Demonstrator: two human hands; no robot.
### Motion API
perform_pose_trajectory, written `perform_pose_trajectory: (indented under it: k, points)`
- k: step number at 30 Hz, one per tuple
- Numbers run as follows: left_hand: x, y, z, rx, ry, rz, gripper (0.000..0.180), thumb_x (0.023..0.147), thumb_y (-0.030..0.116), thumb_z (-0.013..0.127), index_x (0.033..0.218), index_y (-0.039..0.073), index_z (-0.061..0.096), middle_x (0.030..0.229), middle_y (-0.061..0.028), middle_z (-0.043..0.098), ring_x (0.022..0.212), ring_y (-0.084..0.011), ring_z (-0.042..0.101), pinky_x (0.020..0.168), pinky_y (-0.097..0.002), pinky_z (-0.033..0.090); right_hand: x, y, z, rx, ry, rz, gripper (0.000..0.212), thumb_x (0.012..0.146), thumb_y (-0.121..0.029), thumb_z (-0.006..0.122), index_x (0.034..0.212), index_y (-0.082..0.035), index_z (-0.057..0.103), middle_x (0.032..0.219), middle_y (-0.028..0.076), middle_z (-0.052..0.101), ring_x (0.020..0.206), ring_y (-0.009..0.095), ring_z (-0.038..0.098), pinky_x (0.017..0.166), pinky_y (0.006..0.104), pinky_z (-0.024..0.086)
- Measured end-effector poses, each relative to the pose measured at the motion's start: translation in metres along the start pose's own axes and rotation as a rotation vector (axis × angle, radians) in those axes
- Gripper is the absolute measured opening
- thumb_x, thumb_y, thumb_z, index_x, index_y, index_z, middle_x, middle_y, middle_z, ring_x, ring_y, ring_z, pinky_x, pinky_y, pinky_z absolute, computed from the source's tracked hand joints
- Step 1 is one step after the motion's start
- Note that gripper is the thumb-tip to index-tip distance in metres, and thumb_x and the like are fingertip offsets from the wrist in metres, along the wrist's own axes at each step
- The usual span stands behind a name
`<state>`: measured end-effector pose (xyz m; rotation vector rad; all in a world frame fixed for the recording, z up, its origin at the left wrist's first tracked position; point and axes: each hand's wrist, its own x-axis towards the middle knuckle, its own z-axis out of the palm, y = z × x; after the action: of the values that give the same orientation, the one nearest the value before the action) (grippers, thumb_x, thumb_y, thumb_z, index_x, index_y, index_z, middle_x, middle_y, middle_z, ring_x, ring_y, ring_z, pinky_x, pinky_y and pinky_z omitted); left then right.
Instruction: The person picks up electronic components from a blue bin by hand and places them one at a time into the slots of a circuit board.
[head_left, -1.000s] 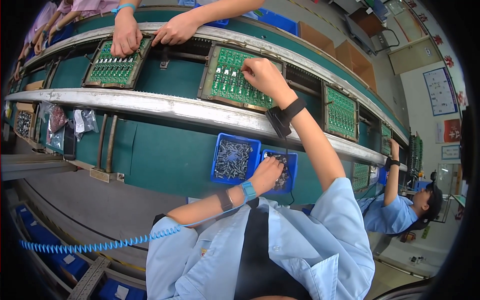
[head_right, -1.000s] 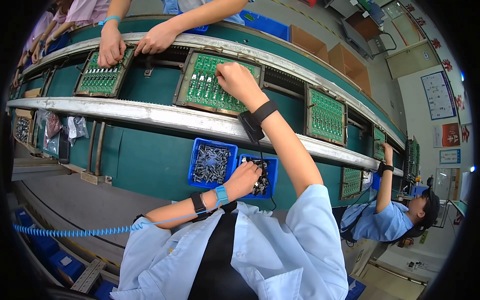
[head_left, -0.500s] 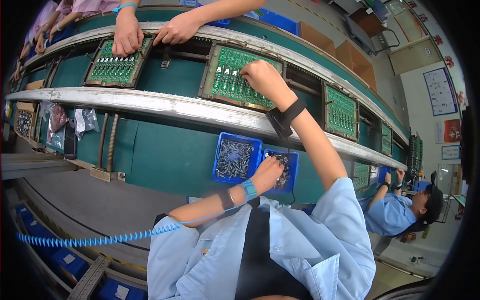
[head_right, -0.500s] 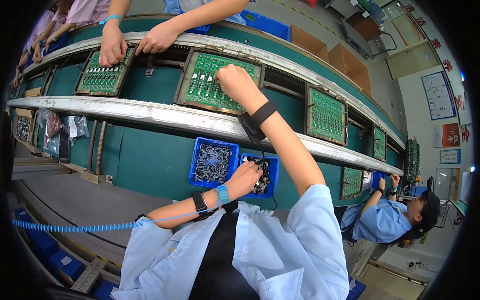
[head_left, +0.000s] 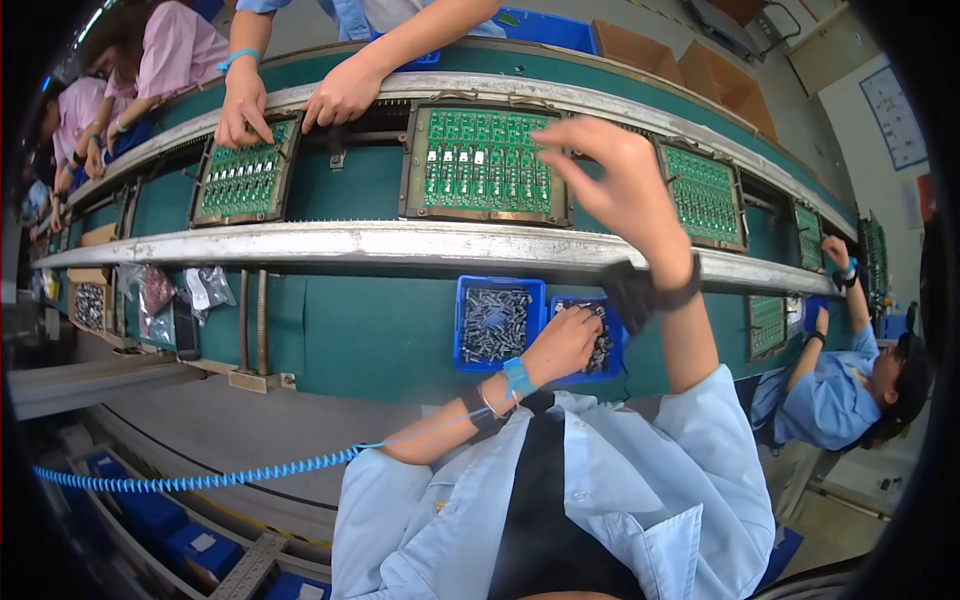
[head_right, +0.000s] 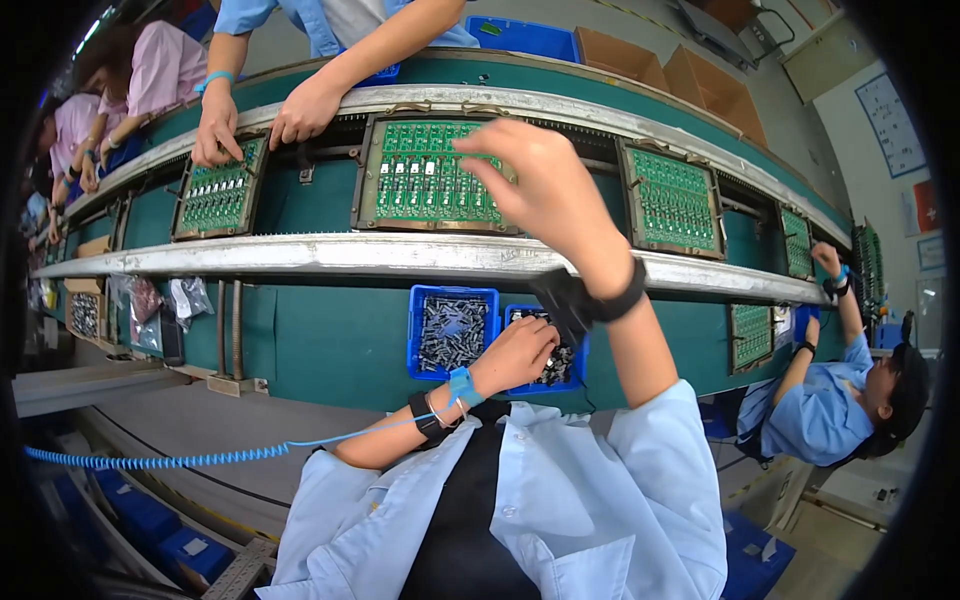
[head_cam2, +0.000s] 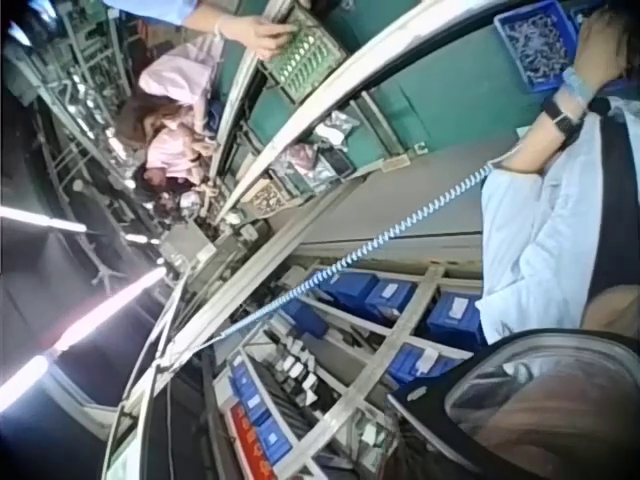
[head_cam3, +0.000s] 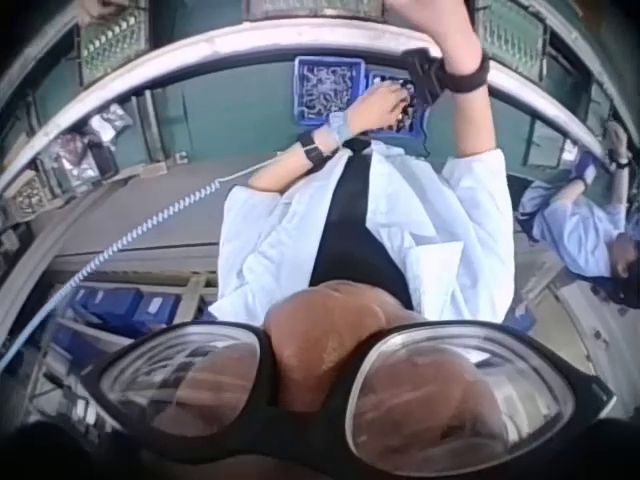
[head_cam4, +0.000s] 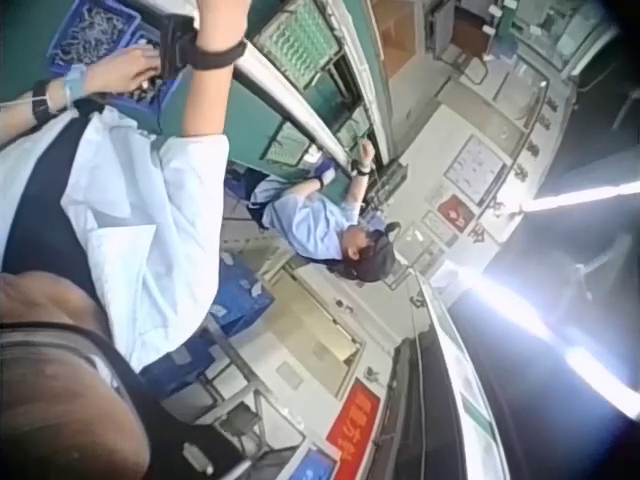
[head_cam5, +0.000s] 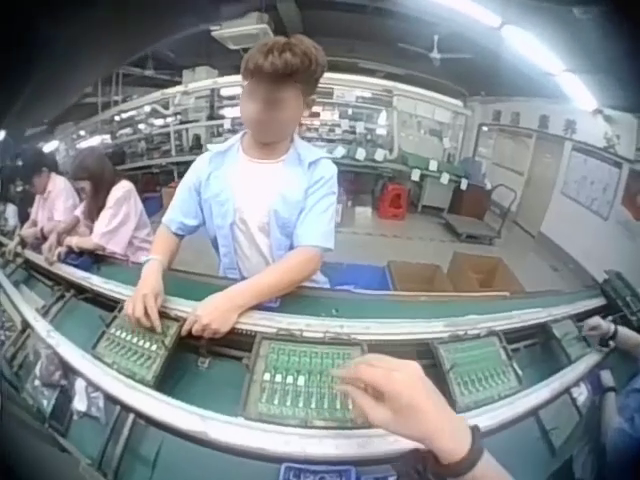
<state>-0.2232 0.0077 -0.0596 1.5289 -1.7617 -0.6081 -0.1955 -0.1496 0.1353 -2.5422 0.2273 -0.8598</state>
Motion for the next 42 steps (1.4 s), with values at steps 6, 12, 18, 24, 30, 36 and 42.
perform_pose_trajectory:
  k: [6, 12, 18, 24, 30, 36, 42]
  points:
    - [0.012, 0.022, -0.082, -0.437, 0.073, -0.08, 0.012, 0.088, 0.005, 0.056, 0.097, 0.002, 0.063, 0.086, -0.0138, 0.062, 0.078, -0.0296, 0.061, 0.07, -0.0363, 0.049, -0.092, -0.017, -0.056, 0.121, -0.134, 0.243, 0.017, 0.077, -0.003, 0.071, 0.095, -0.001, 0.069, 0.088, 0.014, 0.068, 0.08, 0.028, 0.067, 0.071, 0.0335, 0.052]
    - [0.039, -0.001, -0.183, 0.275, 0.438, -0.201, 0.024, 0.086, 0.002, 0.054, 0.108, 0.002, 0.063, 0.093, -0.0153, 0.063, 0.083, -0.0338, 0.058, 0.074, -0.0428, 0.045, -0.19, -0.017, -0.02, 0.175, -0.117, 0.499, 0.011, 0.078, -0.003, 0.07, 0.088, 0.0, 0.068, 0.082, 0.011, 0.067, 0.079, 0.029, 0.065, 0.073, 0.0351, 0.051]
    - [0.065, -0.063, -0.202, 0.768, 0.321, -0.203, 0.028, 0.082, 0.003, 0.056, 0.108, 0.007, 0.068, 0.081, -0.0098, 0.057, 0.084, -0.0275, 0.054, 0.076, -0.0382, 0.036, -0.259, -0.014, 0.028, -0.009, -0.098, 0.423, 0.013, 0.075, -0.003, 0.068, 0.089, -0.004, 0.069, 0.091, 0.008, 0.066, 0.091, 0.025, 0.062, 0.092, 0.0411, 0.046]
    - [0.072, -0.071, -0.19, 0.802, 0.266, -0.236, 0.029, 0.085, 0.005, 0.055, 0.11, 0.011, 0.068, 0.08, -0.0084, 0.056, 0.082, -0.0258, 0.054, 0.076, -0.0379, 0.034, -0.28, -0.002, 0.044, -0.023, -0.031, 0.394, 0.015, 0.074, -0.002, 0.068, 0.089, -0.005, 0.069, 0.093, 0.007, 0.065, 0.09, 0.023, 0.062, 0.094, 0.0422, 0.046]
    - [0.07, -0.069, -0.19, 0.786, 0.252, -0.273, 0.027, 0.085, 0.004, 0.056, 0.108, 0.009, 0.069, 0.089, -0.0105, 0.062, 0.089, -0.0271, 0.056, 0.08, -0.0375, 0.034, -0.283, 0.002, 0.048, -0.062, -0.009, 0.354, 0.015, 0.074, -0.002, 0.068, 0.088, -0.004, 0.069, 0.092, 0.006, 0.066, 0.089, 0.022, 0.062, 0.092, 0.0409, 0.047]
    - [0.075, -0.063, -0.204, 0.452, 0.321, -0.341, 0.024, 0.087, 0.008, 0.062, 0.11, 0.006, 0.066, 0.092, -0.0107, 0.067, 0.087, -0.0206, 0.063, 0.078, -0.0322, 0.041, -0.286, 0.004, 0.049, -0.059, 0.014, 0.355, 0.015, 0.073, -0.002, 0.068, 0.088, -0.005, 0.069, 0.091, 0.006, 0.066, 0.088, 0.022, 0.063, 0.091, 0.0402, 0.047]
    - [0.084, -0.074, -0.213, -0.449, 0.433, -0.409, 0.022, 0.09, 0.009, 0.064, 0.11, 0.0, 0.062, 0.095, -0.0063, 0.07, 0.087, -0.0106, 0.064, 0.073, -0.0207, 0.046, -0.287, 0.005, 0.05, -0.072, 0.009, 0.361, 0.017, 0.073, -0.003, 0.068, 0.09, -0.004, 0.068, 0.093, 0.007, 0.066, 0.088, 0.022, 0.063, 0.091, 0.0394, 0.047]
